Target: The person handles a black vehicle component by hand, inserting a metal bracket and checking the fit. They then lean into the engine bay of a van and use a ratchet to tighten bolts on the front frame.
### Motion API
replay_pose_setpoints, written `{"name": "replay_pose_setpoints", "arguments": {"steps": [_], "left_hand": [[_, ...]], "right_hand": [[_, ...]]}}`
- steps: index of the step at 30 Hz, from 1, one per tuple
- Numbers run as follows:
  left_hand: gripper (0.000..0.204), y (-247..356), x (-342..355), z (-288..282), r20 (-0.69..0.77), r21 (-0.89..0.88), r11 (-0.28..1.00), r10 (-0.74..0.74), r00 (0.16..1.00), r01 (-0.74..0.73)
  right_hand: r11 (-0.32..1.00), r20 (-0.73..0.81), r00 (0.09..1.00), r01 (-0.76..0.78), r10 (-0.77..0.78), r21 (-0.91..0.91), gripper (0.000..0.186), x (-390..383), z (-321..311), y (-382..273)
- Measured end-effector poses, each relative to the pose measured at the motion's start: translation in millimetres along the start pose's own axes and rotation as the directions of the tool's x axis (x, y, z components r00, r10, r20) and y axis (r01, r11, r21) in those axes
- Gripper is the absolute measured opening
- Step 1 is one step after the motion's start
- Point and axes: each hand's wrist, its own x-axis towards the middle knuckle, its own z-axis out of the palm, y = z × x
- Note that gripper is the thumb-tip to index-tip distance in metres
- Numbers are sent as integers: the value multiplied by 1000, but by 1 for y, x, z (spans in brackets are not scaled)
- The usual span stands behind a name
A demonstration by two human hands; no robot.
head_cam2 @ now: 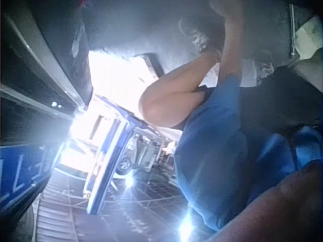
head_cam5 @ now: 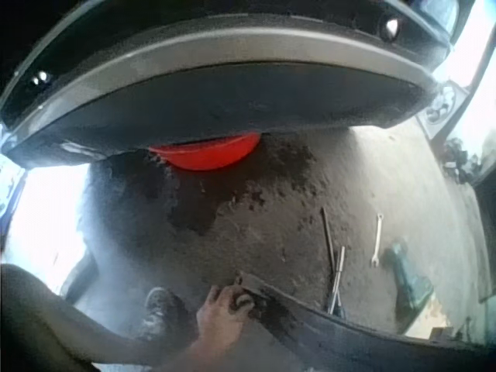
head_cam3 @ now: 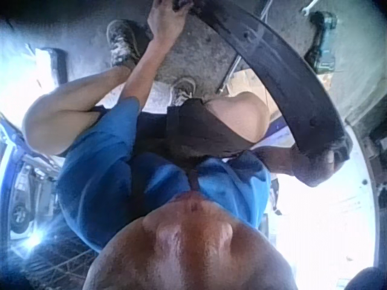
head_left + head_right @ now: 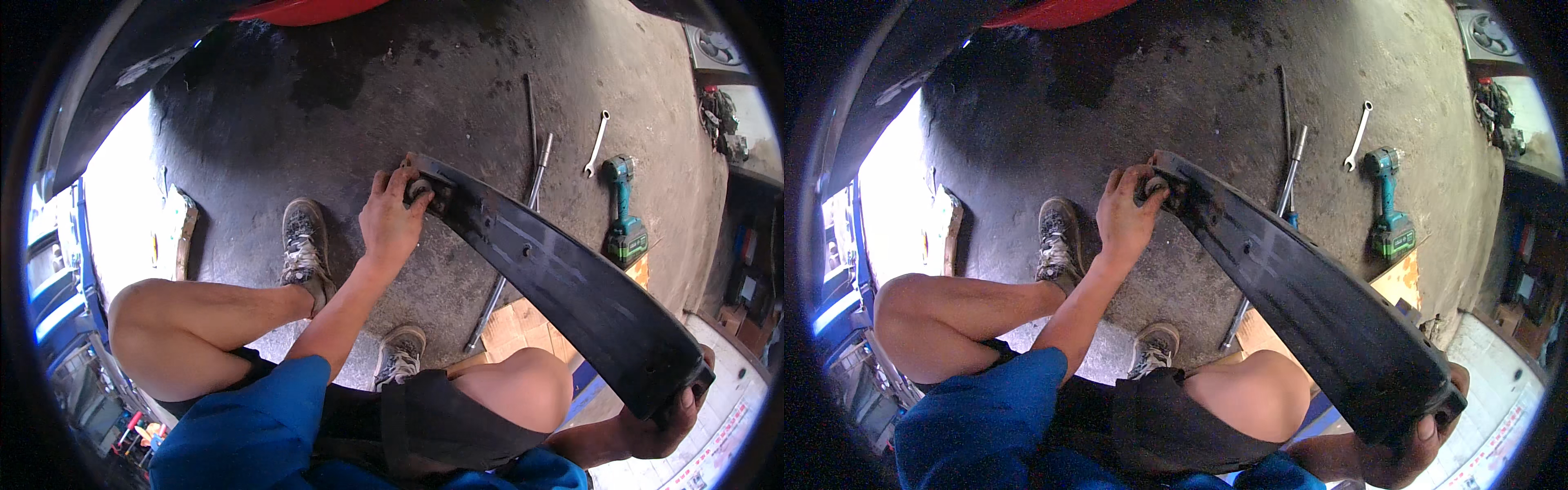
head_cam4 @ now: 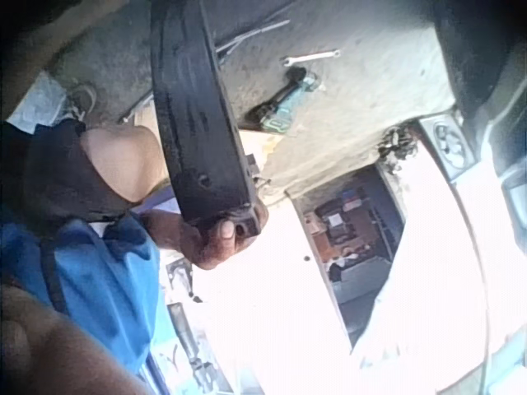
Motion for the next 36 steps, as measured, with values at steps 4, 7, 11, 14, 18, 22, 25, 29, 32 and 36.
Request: {"name": "replay_pose_setpoints", "arguments": {"steps": [4,7,11,14,18,22,25,29,32,36], "left_hand": [[32,-13,-2,6,-99,-70,996,53,994,-60],[35,-15,-5,2,-51,-142,988,-65,997,57],[35,-11,-4,10,-90,-190,982,-33,995,16],[34,-17,-6,4,-109,-227,973,-61,992,35],[36,-28,-3,1,-12,-274,960,-63,998,58],[39,-32,7,-8,135,-379,922,-25,991,75],[39,-38,14,-13,208,-416,898,-57,976,141],[46,-45,20,-11,275,-530,818,-82,958,222],[52,-49,25,-6,312,-564,777,-115,943,281],[52,-53,27,-3,359,-589,741,-119,926,324]], "right_hand": [[993,-3,998,-64,65,102,35,13,41,-26],[914,0,953,289,-302,-283,31,15,55,-24],[465,-3,790,358,-613,-810,29,-5,31,-5],[437,-17,758,357,-652,-825,29,3,31,-2],[432,-49,741,335,-670,-837,31,1,20,4],[441,-82,736,310,-672,-842,32,-3,9,7],[454,-76,748,316,-660,-833,34,-1,9,8],[639,-100,779,425,-619,-641,38,-2,5,9],[985,-136,977,156,-166,-80,49,3,6,0],[984,-377,912,-178,163,-4,58,25,80,-27]]}}
